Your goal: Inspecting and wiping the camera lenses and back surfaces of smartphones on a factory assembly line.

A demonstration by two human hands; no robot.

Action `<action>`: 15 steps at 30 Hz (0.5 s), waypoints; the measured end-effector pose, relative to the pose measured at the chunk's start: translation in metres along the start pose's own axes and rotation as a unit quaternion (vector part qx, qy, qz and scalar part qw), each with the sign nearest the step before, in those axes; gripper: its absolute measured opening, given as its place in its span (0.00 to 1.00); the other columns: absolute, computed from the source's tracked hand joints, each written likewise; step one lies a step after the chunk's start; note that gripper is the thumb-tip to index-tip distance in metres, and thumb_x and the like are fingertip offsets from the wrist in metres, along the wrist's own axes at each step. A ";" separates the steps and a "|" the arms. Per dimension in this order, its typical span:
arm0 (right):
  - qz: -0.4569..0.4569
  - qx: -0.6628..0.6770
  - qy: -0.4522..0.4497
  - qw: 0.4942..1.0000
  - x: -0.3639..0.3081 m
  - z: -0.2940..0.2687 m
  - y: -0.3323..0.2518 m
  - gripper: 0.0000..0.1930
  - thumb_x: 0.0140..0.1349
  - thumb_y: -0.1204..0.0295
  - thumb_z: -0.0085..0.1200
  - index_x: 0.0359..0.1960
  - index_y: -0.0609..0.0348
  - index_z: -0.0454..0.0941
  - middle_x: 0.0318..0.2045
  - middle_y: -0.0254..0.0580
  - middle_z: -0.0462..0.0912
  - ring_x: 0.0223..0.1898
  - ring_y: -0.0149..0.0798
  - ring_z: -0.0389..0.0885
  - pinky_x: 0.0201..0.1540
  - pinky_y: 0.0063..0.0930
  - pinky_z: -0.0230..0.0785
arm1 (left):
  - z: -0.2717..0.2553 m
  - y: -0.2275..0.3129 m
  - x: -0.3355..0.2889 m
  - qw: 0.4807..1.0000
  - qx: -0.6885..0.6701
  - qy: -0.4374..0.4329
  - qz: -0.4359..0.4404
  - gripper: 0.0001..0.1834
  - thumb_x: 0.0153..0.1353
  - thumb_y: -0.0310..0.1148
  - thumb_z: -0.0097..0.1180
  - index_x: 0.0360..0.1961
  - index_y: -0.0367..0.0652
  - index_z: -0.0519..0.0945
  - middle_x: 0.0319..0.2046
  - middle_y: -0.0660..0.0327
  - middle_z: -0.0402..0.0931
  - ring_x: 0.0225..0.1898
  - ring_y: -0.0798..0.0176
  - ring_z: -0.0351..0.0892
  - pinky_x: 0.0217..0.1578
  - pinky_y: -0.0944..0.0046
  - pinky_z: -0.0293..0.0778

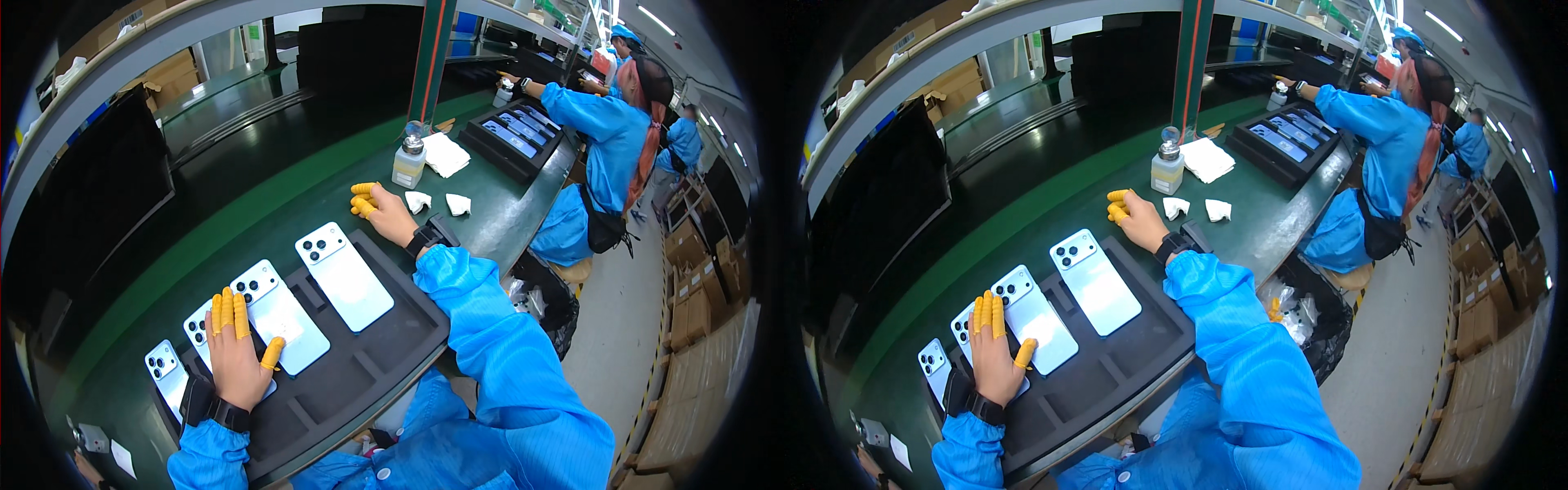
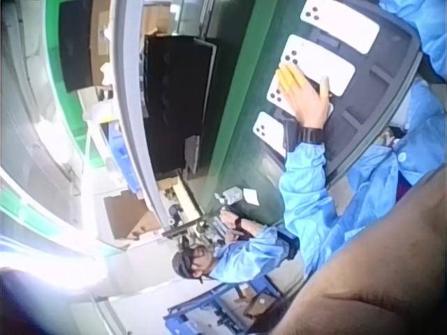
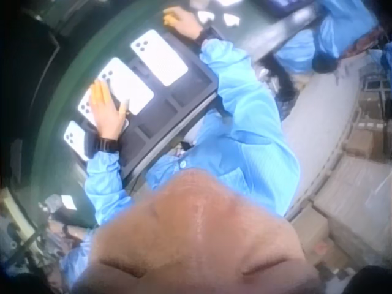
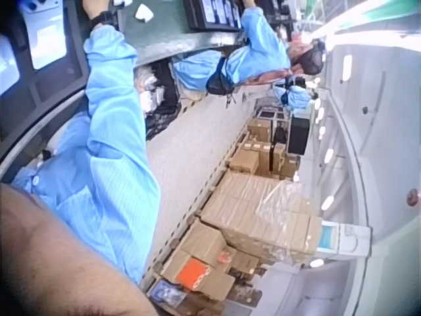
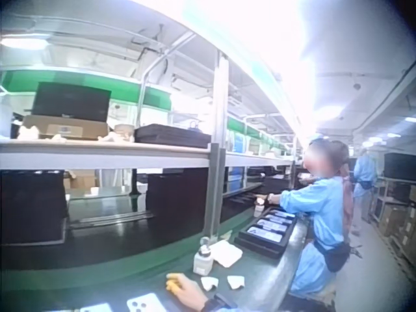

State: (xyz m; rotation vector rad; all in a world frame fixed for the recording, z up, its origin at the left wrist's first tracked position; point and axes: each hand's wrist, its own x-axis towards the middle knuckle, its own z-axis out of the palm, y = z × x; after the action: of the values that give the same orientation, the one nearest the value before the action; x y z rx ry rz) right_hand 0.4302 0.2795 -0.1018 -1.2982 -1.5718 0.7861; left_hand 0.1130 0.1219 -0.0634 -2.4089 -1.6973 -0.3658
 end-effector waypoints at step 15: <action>0.002 -0.034 -0.005 0.999 0.005 0.000 0.006 0.16 0.68 0.73 0.46 0.55 0.66 0.68 0.46 0.49 0.79 0.44 0.36 0.81 0.48 0.24 0.73 | -0.001 0.000 0.001 1.000 -0.003 -0.014 -0.014 0.42 0.57 0.49 0.57 0.64 0.30 0.60 0.64 0.44 0.58 0.68 0.45 0.52 0.70 0.49 0.38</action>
State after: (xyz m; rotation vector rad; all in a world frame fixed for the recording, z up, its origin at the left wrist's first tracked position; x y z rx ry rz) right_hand 0.4321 0.2854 -0.1058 -1.3491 -1.6152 0.7484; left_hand 0.1134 0.1222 -0.0618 -2.4069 -1.7451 -0.3430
